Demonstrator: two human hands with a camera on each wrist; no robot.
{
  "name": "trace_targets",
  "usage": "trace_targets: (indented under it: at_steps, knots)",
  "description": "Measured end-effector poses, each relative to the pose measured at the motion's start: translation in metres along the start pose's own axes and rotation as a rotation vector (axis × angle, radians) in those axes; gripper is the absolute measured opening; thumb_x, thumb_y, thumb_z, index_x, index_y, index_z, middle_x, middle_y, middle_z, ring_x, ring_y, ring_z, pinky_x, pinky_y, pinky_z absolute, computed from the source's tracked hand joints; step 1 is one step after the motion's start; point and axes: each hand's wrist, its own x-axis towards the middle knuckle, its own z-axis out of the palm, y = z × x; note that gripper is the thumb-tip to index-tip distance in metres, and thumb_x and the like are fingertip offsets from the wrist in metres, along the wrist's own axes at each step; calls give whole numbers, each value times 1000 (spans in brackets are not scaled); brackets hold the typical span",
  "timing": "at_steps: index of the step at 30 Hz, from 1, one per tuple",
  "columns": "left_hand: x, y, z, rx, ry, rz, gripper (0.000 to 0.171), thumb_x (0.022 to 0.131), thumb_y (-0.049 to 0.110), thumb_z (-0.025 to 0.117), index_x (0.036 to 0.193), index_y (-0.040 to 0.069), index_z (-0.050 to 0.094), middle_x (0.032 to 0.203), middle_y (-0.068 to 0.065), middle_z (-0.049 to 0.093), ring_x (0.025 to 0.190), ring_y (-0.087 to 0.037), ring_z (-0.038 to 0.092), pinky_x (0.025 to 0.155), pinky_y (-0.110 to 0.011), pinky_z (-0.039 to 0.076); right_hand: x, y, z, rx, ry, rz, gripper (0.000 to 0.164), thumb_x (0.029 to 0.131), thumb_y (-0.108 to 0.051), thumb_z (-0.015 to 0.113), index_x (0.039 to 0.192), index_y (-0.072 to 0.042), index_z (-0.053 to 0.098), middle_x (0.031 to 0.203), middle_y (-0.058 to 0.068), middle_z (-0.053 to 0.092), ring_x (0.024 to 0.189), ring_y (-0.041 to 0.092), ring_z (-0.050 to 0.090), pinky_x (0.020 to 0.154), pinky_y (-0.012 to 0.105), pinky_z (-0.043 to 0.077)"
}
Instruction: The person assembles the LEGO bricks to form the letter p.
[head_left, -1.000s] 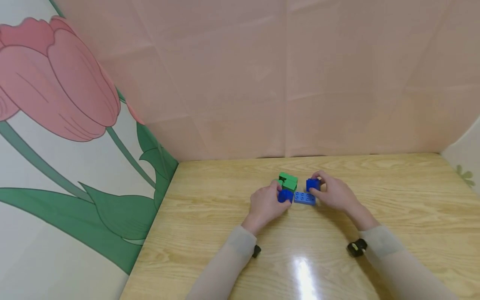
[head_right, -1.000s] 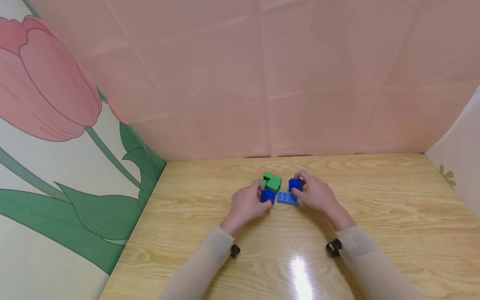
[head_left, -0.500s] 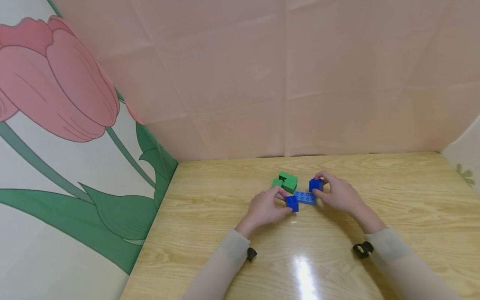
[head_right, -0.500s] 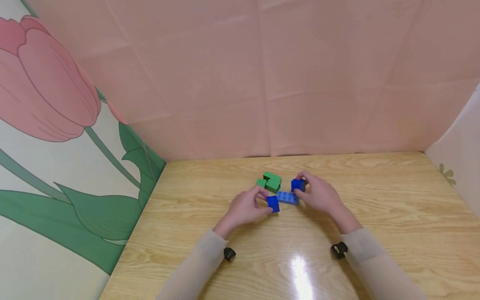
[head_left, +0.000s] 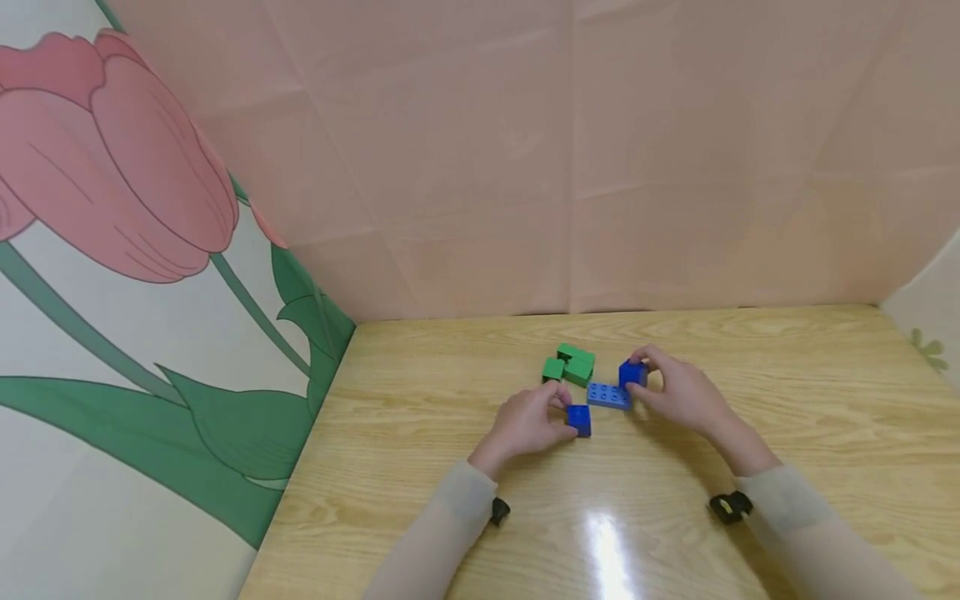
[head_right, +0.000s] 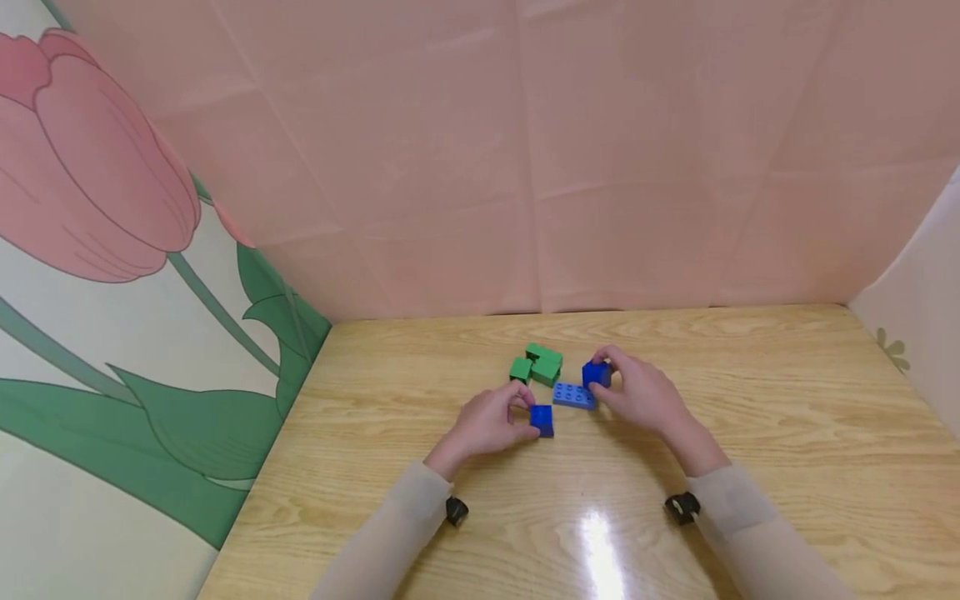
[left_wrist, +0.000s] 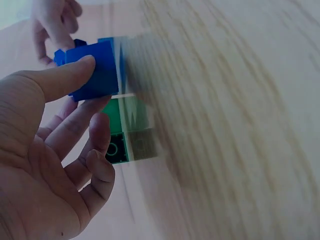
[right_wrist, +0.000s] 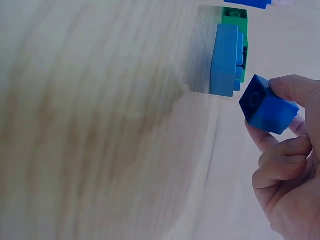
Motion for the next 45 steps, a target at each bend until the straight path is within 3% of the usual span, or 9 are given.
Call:
trace_targets:
  at_steps: [8, 14, 18, 23, 28, 34, 37, 41, 45]
  knots:
    - [0, -1, 2, 8, 5, -14, 34, 89, 35, 85, 112, 31, 61, 119, 11, 72, 109, -13, 66, 94, -36, 47, -5, 0, 0, 1, -13, 24, 56, 99, -33, 73, 144, -5, 55, 123, 23, 68, 109, 43, 66, 87, 63, 52]
    - [2, -3, 3, 26, 15, 11, 35, 87, 35, 87, 111, 31, 62, 118, 11, 73, 104, -10, 67, 86, -31, 48, -7, 2, 1, 0, -13, 11, 50, 97, -31, 75, 136, -4, 62, 123, 21, 69, 101, 35, 68, 73, 45, 52]
    - [2, -4, 3, 36, 18, 20, 36, 87, 36, 87, 111, 31, 62, 117, 12, 73, 104, -10, 67, 86, -30, 48, -7, 0, -1, 10, -15, 14, 49, 97, -32, 76, 136, -6, 62, 125, 23, 68, 79, 27, 66, 61, 39, 48]
    - [2, -4, 3, 43, 11, 11, 36, 87, 36, 87, 111, 31, 62, 118, 12, 73, 105, -10, 67, 87, -31, 48, -10, -4, -2, 35, -3, -8, 47, 97, -39, 75, 133, -10, 64, 124, 19, 69, 52, 14, 41, 48, 31, 37]
    - [2, -5, 4, 44, 12, 11, 35, 87, 37, 87, 111, 31, 63, 118, 13, 72, 107, -10, 66, 90, -32, 49, -13, -10, -3, 47, 24, -57, 45, 98, -43, 73, 131, -13, 65, 120, 16, 71, 55, 12, 44, 49, 29, 38]
    - [3, -6, 5, 49, 19, 27, 35, 87, 37, 86, 112, 31, 63, 117, 13, 73, 104, -9, 66, 87, -31, 49, -14, -18, -2, 109, 16, -96, 42, 97, -40, 76, 130, -16, 66, 121, 15, 70, 49, 6, 34, 45, 27, 36]
    - [3, -6, 6, 48, 18, 29, 34, 88, 37, 86, 113, 31, 63, 117, 13, 72, 104, -9, 66, 87, -31, 49, -14, -21, 0, 121, 10, -122, 42, 96, -38, 76, 130, -17, 65, 123, 14, 70, 58, 7, 44, 50, 27, 41]
    - [2, -6, 6, 56, 19, 30, 35, 88, 37, 86, 113, 31, 63, 118, 13, 73, 105, -9, 66, 88, -30, 49, -14, -28, 3, 139, -16, -134, 41, 96, -40, 77, 130, -20, 65, 123, 10, 71, 58, 7, 45, 50, 26, 42]
    - [2, -6, 5, 62, 19, 37, 35, 88, 38, 86, 113, 30, 63, 118, 12, 73, 107, -10, 67, 88, -31, 49, -14, -35, 6, 172, -55, -141, 41, 95, -40, 78, 130, -22, 65, 112, 2, 73, 49, 4, 32, 44, 25, 35]
